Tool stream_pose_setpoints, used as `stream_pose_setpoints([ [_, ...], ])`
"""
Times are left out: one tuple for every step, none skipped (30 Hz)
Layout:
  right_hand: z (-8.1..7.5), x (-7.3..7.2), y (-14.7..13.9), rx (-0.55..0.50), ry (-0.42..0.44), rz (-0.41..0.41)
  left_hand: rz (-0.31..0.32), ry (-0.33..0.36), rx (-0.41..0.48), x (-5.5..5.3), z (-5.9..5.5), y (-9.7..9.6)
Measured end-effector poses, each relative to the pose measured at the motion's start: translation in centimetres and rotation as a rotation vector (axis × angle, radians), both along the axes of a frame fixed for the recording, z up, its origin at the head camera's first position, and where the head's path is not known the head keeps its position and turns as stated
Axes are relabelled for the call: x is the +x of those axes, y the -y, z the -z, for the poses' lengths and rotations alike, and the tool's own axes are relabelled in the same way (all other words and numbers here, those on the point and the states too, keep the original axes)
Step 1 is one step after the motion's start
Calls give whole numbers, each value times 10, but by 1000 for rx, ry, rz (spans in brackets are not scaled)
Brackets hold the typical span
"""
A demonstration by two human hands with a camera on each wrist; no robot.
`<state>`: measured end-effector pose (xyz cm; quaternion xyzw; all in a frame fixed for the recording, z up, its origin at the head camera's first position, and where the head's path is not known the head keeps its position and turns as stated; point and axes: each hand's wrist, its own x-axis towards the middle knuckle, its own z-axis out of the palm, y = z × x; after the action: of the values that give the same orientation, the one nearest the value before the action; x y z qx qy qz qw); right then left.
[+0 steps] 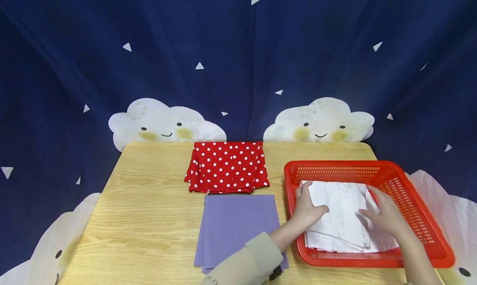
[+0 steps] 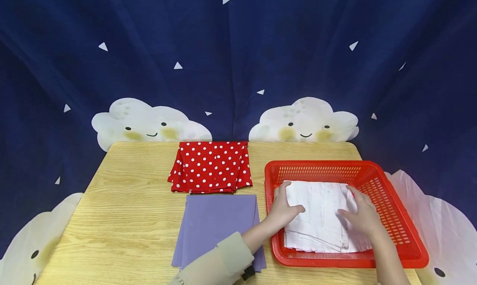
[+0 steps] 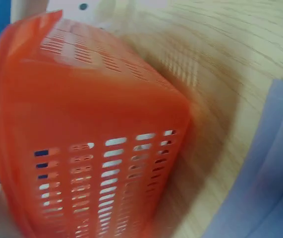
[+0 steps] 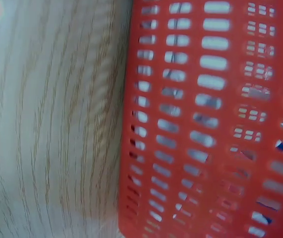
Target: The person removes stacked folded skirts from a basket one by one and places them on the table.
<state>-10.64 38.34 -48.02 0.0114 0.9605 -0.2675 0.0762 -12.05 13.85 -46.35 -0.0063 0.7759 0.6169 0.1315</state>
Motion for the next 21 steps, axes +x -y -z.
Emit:
stream_pose_setpoints([
  [1,-1,-3,-2,14,0,-32,29,20,-1,1,-4],
  [1,-1,-5,-2,26,1,-65,55,42,-3,2,-7],
  [2,-2,-8,-5,40,2,-95,76,61,-4,4,-10],
  [4,-3,-10,-10,48,0,-123,93,77,-5,5,-13],
  [5,-4,-12,-12,53,-2,-150,103,88,-6,7,-16],
  [7,-4,-14,-14,59,-2,-173,115,97,-7,8,-19],
  [9,-5,-15,-15,61,2,-191,125,101,-8,10,-21],
  [12,-5,-16,-23,63,1,-211,134,102,-9,11,-23],
  [14,-6,-17,-34,65,0,-228,145,103,-9,12,-24],
  [16,-6,-18,-42,67,-1,-247,157,106,-9,13,-26],
  [18,-6,-18,-53,68,-3,-262,173,111,-10,14,-27],
  [20,-6,-19,-68,72,-4,-274,194,120,-10,14,-28],
  [22,-6,-19,-84,80,-6,-285,211,129,-10,15,-29],
  [24,-6,-19,-103,87,-11,-297,226,136,-10,16,-29],
  [25,-6,-19,-117,98,-8,-303,239,143,-10,16,-30],
  [27,-6,-20,-125,107,-8,-305,253,147,-11,16,-31],
  [28,-6,-20,-134,119,-7,-305,263,142,-11,16,-31],
  [29,-7,-20,-147,133,-8,-306,271,138,-12,17,-32],
  [29,-7,-20,-159,149,-9,-306,276,130,-12,17,-32],
  [30,-7,-20,-174,167,-10,-303,283,124,-12,17,-32],
  [30,-7,-20,-185,185,-10,-297,290,118,-12,17,-32],
])
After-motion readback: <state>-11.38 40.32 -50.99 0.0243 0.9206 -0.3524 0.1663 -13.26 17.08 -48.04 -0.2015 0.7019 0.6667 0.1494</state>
